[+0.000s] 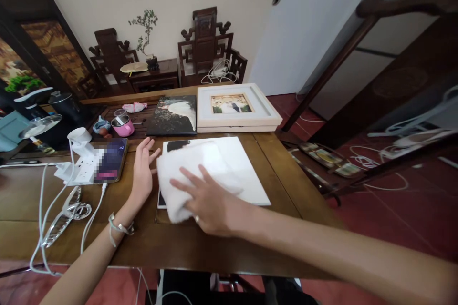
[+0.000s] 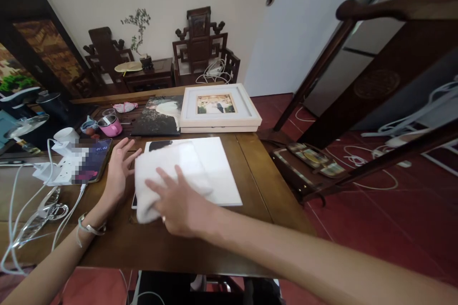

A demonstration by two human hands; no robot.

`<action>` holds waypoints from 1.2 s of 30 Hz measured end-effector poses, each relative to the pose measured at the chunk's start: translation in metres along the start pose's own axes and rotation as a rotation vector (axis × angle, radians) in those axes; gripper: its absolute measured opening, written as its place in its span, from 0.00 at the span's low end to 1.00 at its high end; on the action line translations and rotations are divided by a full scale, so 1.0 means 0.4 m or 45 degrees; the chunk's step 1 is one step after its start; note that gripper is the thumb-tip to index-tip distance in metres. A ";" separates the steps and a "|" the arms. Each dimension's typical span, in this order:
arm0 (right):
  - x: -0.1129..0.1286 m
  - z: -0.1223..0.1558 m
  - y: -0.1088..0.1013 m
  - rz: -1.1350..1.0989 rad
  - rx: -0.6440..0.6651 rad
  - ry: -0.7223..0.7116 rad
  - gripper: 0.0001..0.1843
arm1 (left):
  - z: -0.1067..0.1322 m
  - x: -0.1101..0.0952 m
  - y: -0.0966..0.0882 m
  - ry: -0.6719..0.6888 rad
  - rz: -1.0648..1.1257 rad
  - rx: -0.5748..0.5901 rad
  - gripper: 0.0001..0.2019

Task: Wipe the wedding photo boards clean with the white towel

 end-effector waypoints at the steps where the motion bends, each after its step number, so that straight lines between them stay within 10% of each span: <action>1: 0.017 0.028 0.006 -0.019 0.007 -0.048 0.17 | -0.002 0.000 -0.007 -0.032 0.042 -0.026 0.24; 14: 0.052 0.023 -0.066 0.293 -0.719 -0.029 0.11 | 0.038 -0.097 -0.004 0.270 0.397 -0.024 0.17; 22: -0.031 0.163 -0.290 -0.054 -1.175 0.058 0.16 | 0.015 -0.011 0.019 -0.090 0.553 0.026 0.16; 24: -0.056 0.200 -0.364 -0.063 -1.391 0.057 0.03 | 0.030 0.017 0.053 -0.364 0.499 0.285 0.17; 26: -0.088 0.233 -0.422 -0.213 -1.661 0.165 0.10 | 0.077 0.034 0.101 -0.680 0.440 0.720 0.18; 29: -0.130 0.255 -0.447 -0.769 -2.050 0.278 0.11 | 0.147 0.002 0.150 -0.748 0.541 1.201 0.23; 36: -0.182 0.196 -0.332 -1.579 -1.800 0.396 0.19 | 0.097 -0.021 0.115 -0.524 0.791 0.448 0.16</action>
Point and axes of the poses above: each hand's wrist, its own z-axis away from the middle knuckle, its own y-axis out of the palm, x = y × z, the point moved 6 cm from there along -z, towards the middle knuckle, and after that the axes turned 5 degrees about -z, right-handed, at the moved point
